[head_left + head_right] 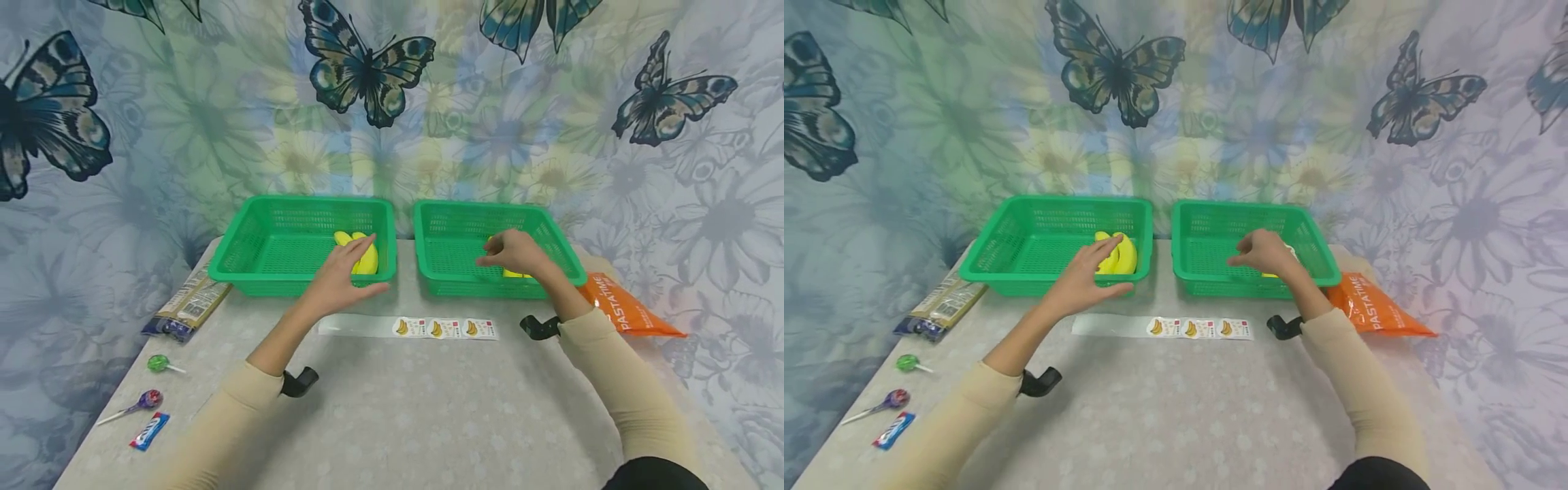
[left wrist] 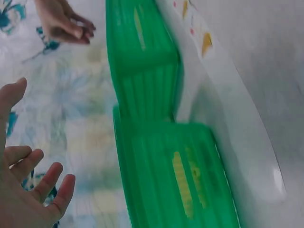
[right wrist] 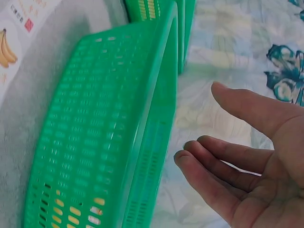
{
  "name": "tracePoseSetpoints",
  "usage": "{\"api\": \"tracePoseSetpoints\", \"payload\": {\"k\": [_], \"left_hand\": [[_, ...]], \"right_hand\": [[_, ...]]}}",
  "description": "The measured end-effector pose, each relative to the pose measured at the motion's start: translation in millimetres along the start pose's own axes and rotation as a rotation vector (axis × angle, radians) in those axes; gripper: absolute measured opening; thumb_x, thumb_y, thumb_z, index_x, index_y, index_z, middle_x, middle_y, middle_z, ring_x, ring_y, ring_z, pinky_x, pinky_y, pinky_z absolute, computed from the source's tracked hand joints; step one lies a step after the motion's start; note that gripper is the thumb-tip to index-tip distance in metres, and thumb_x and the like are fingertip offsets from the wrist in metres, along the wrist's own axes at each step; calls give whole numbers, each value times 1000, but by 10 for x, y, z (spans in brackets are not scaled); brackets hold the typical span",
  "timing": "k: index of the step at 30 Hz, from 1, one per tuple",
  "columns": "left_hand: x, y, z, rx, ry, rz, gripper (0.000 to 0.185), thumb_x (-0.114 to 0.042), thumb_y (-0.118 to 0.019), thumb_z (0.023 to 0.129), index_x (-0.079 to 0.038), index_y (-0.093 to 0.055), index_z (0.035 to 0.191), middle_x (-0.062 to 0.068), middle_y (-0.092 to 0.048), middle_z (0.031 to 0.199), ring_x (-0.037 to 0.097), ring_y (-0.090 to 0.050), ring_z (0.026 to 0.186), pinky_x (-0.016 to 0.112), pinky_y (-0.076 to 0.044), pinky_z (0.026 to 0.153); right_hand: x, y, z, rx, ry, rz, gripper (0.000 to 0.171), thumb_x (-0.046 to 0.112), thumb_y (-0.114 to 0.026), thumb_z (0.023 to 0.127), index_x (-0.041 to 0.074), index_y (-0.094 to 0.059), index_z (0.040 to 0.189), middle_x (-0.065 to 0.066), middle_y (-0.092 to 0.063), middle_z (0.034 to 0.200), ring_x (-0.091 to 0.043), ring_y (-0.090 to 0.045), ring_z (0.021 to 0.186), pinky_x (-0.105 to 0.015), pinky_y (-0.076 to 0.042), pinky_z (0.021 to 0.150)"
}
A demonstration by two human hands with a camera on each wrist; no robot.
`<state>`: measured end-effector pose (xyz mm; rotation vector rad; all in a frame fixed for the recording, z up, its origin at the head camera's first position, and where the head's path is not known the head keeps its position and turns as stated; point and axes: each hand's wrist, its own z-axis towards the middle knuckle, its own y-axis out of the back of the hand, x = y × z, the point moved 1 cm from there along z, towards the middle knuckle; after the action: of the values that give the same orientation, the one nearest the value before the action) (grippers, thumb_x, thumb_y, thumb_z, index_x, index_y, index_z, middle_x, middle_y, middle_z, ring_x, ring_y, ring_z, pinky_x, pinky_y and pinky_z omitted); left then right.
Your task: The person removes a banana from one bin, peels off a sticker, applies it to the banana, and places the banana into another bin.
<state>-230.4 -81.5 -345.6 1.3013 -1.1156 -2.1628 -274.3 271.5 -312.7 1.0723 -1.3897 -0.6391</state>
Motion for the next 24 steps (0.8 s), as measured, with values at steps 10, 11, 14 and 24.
{"api": "tracePoseSetpoints", "payload": {"k": [10, 11, 14, 24], "left_hand": [[735, 578, -415, -55, 145, 145, 88, -45, -67, 88, -18, -21, 157, 16, -26, 160, 49, -27, 139, 70, -28, 107], [820, 622, -447, -54, 170, 163, 89, -47, -66, 88, -18, -20, 157, 17, -25, 160, 50, -27, 139, 71, -28, 106], [1090, 743, -531, -61, 241, 196, 91, -51, -63, 89, -17, -15, 158, 20, -23, 160, 53, -25, 135, 74, -25, 102], [1749, 916, -700, -65, 483, 176, 103, -71, -50, 87, -17, 0, 159, 21, -7, 163, 61, -9, 138, 81, -10, 99]], "right_hand": [[171, -162, -54, 8, 43, -27, 52, 37, -72, 87, 2, -65, 124, -18, -69, 118, -31, -65, 107, -44, -56, 87], [179, -182, -57, 9, 52, -31, 51, 37, -72, 87, 2, -65, 124, -18, -69, 117, -31, -65, 107, -44, -56, 87], [225, -230, -75, 4, 82, -38, 50, 36, -74, 86, 1, -66, 122, -19, -69, 116, -31, -65, 106, -44, -56, 87], [410, -331, -140, 3, 129, -46, 48, 33, -76, 84, 1, -68, 119, -17, -71, 114, -29, -67, 104, -41, -56, 88]]}}
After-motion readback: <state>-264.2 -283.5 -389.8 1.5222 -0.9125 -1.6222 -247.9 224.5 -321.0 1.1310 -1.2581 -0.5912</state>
